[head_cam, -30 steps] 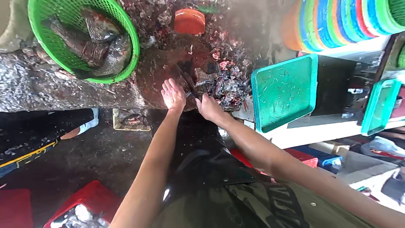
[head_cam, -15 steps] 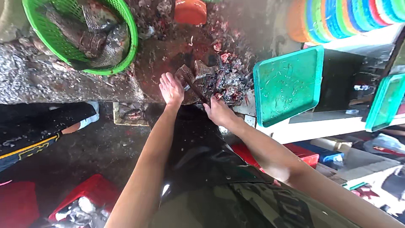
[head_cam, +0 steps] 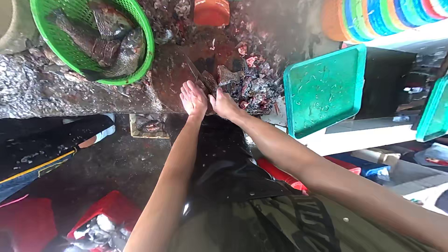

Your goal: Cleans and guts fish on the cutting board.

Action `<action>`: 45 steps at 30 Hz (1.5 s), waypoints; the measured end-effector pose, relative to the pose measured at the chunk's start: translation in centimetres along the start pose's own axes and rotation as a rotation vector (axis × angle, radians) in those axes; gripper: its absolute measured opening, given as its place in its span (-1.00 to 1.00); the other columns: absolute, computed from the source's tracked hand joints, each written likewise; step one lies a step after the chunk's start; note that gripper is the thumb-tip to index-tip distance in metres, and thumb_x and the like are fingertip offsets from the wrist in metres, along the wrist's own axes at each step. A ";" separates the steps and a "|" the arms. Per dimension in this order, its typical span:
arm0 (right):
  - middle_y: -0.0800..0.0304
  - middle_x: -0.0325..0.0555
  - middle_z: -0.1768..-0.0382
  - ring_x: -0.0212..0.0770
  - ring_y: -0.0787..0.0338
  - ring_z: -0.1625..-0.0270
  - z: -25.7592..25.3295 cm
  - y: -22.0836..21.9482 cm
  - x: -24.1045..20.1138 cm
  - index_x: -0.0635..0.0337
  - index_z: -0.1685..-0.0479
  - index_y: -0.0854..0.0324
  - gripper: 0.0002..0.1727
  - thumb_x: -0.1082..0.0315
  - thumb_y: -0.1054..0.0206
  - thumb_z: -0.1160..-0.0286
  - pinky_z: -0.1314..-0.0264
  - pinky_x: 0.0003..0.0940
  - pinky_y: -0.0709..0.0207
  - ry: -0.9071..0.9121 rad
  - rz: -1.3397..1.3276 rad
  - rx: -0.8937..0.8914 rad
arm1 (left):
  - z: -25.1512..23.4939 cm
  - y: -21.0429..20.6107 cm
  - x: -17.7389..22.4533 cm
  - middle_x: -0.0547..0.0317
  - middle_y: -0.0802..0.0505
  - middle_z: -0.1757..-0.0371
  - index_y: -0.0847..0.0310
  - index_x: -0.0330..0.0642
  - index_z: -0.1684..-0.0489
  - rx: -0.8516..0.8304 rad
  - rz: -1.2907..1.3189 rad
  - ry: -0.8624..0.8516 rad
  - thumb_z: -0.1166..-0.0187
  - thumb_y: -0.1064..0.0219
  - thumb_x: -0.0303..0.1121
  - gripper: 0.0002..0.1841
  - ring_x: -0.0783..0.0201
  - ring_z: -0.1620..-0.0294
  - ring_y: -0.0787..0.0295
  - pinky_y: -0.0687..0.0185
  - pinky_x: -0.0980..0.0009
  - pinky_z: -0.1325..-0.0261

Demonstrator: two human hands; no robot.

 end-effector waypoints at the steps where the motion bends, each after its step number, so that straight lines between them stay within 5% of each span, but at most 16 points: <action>1: -0.80 0.25 0.01 0.25 -0.87 -0.05 1.4 0.7 0.1 0.29 -0.42 -0.41 -0.34 -0.17 0.07 -0.82 -0.04 0.25 -0.74 -0.002 -0.003 -0.018 | 0.0 0.1 0.0 -0.14 -0.67 -0.36 -0.48 -0.25 -0.29 -0.001 0.004 -0.007 -0.79 0.16 -0.17 -0.58 -0.08 -0.46 -0.60 -0.56 0.00 -0.36; 7: -0.82 0.25 0.05 0.26 -0.89 -0.03 -1.0 -0.6 0.5 0.30 -0.42 -0.42 -0.30 -0.22 0.04 -0.79 0.00 0.28 -0.75 -0.060 -0.054 0.019 | -2.5 1.0 -0.5 -0.23 -0.66 -0.42 -0.45 -0.29 -0.39 0.032 0.016 0.019 -0.83 0.19 -0.13 -0.52 -0.15 -0.49 -0.59 -0.54 -0.06 -0.44; 15: -0.81 0.29 -0.05 0.27 -0.87 -0.10 1.9 -2.1 2.5 0.30 -0.42 -0.46 -0.25 -0.26 0.08 -0.78 -0.06 0.30 -0.73 -0.138 -0.085 -0.040 | -0.6 1.2 0.1 -0.23 -0.67 -0.41 -0.45 -0.28 -0.40 0.009 -0.011 -0.013 -0.80 0.15 -0.16 -0.54 -0.15 -0.49 -0.61 -0.55 -0.09 -0.41; 20: -0.76 0.25 0.20 0.14 -0.84 0.34 5.7 2.0 3.6 0.29 -0.14 -0.55 -0.35 -0.21 0.03 -0.81 0.29 0.13 -0.72 -0.066 -0.099 -0.183 | 0.1 2.0 -0.3 -0.33 -0.61 -0.47 -0.42 -0.36 -0.43 0.084 0.065 0.040 -0.82 0.14 -0.07 -0.46 -0.23 -0.54 -0.55 -0.52 -0.14 -0.49; 24: -0.61 0.08 0.48 -0.06 -0.66 0.61 9.1 0.3 9.0 0.27 -0.01 -0.54 -0.30 -0.29 0.07 -0.80 0.49 -0.08 -0.63 -0.110 -0.115 -0.370 | 1.0 3.0 -1.1 -0.42 -0.55 -0.50 -0.42 -0.36 -0.45 0.117 0.161 0.017 -0.78 -0.02 -0.05 -0.46 -0.29 -0.55 -0.51 -0.51 -0.12 -0.53; 26: -0.59 0.02 0.47 -0.12 -0.65 0.61 9.7 0.3 10.7 0.23 -0.13 -0.51 -0.29 -0.33 0.06 -0.77 0.49 -0.14 -0.65 -0.092 -0.130 -0.390 | 1.4 3.6 -1.4 -0.38 -0.58 -0.45 -0.48 -0.33 -0.42 0.079 0.219 -0.181 -0.71 -0.17 -0.04 -0.46 -0.23 -0.51 -0.57 -0.59 -0.05 -0.50; 29: -0.73 0.13 0.28 0.02 -0.80 0.38 10.3 0.6 11.8 0.22 -0.21 -0.56 -0.30 -0.30 0.03 -0.77 0.28 0.02 -0.72 0.007 -0.146 -0.216 | 1.8 3.2 -1.2 -0.19 -0.48 -0.66 -0.44 -0.17 -0.62 -0.098 0.009 -0.498 -0.35 -0.48 -0.16 -0.26 -0.22 -0.62 -0.45 -0.54 -0.14 -0.50; 34: -0.78 0.21 0.18 0.08 -0.85 0.33 9.5 1.0 9.1 0.23 -0.43 -0.50 -0.27 -0.28 0.06 -0.79 0.22 0.08 -0.75 -0.002 -0.246 -0.064 | -0.1 3.6 -1.5 0.04 -0.49 -0.73 -0.46 -0.15 -0.64 -0.111 -0.102 -0.466 -0.45 -0.55 -0.18 -0.29 -0.18 -0.46 -0.68 -0.74 -0.21 -0.23; 40: -0.77 0.12 0.31 0.03 -0.81 0.51 6.5 0.7 5.3 0.14 -0.25 -0.55 -0.26 -0.38 0.08 -0.73 0.44 0.04 -0.73 0.055 -0.205 -0.032 | 0.5 3.8 -3.1 -0.11 -0.52 -0.67 -0.48 -0.26 -0.55 -0.067 -0.037 -0.450 -0.47 -0.51 -0.19 -0.35 -0.20 -0.27 -0.80 -0.81 -0.15 -0.13; 45: -0.78 0.23 0.08 0.18 -0.88 0.18 5.6 0.7 2.8 0.22 -0.24 -0.55 -0.35 -0.23 0.04 -0.80 0.20 0.19 -0.75 0.021 -0.101 -0.098 | 1.3 2.9 -3.2 -0.17 -0.45 -0.71 -0.35 -0.28 -0.67 -0.079 -0.108 -0.486 -0.49 -0.51 -0.22 -0.26 -0.20 -0.41 -0.72 -0.77 -0.10 -0.25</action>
Point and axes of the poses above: each hand's wrist, its own z-axis away from the middle knuckle, its own y-axis out of the back of the hand, x = y × z, the point moved 6 cm from there along -z, towards the middle knuckle
